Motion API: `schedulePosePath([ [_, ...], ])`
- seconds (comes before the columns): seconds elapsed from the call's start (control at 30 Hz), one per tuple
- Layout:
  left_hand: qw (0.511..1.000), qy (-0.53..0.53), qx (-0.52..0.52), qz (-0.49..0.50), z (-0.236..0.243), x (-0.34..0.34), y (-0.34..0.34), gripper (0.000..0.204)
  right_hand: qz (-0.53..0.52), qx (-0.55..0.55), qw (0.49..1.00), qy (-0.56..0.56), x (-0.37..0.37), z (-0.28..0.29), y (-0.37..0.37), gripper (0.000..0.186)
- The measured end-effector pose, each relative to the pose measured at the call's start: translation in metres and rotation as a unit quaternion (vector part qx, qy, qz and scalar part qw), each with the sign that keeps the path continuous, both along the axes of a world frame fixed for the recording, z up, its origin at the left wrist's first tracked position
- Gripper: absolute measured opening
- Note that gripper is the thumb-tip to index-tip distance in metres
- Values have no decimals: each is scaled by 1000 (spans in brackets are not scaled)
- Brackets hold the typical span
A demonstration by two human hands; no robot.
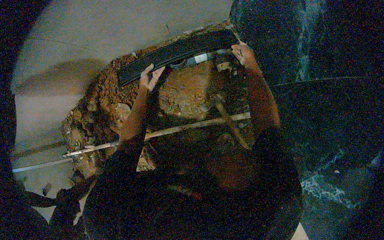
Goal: The person positions a long black drain frame into a channel in the dirt, then adjusts a PVC pipe elbow and connects it to a vertical pipe section using a hammer and by hand.
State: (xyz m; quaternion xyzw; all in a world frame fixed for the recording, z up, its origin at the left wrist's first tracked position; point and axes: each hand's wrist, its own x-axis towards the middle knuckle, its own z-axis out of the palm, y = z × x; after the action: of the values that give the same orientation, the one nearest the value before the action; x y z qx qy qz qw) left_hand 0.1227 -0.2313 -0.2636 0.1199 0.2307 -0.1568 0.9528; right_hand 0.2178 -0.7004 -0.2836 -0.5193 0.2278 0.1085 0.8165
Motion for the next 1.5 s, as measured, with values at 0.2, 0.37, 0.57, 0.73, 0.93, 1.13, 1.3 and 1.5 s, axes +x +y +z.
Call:
schedulePosePath([
  [0.2, 998, 19, -56, -1, -8, 0, 10, 31, 11, -11, 1000, 3, 0, 9, 12, 29],
  [0.37, 998, 6, -57, 2, -9, 0, 9, 29, 23, -28, 999, 21, 0, 12, 13, 41],
  [0.57, 999, 20, -38, 4, -9, 5, 5, 27, 76, 4, 997, -8, 6, 0, 2, 47],
  [0.73, 1000, 21, -22, 7, -5, 2, 7, 28, 42, -1, 999, -11, 5, 1, 7, 49],
  [0.93, 1000, 0, 12, -1, -4, 5, -3, 32, 99, -107, 985, -89, 7, -21, -17, 51],
  [1.13, 999, 8, 13, 36, -1, -1, 13, 31, 38, -52, 998, 11, 6, 27, 29, 46],
  [1.3, 1000, -4, -4, 18, -3, 5, 5, 27, 81, 13, 996, -21, 21, -13, -6, 37],
  [1.5, 996, -50, 61, 35, 8, -5, 7, 33, 21, -33, 999, 8, 9, 18, 23, 42],
])
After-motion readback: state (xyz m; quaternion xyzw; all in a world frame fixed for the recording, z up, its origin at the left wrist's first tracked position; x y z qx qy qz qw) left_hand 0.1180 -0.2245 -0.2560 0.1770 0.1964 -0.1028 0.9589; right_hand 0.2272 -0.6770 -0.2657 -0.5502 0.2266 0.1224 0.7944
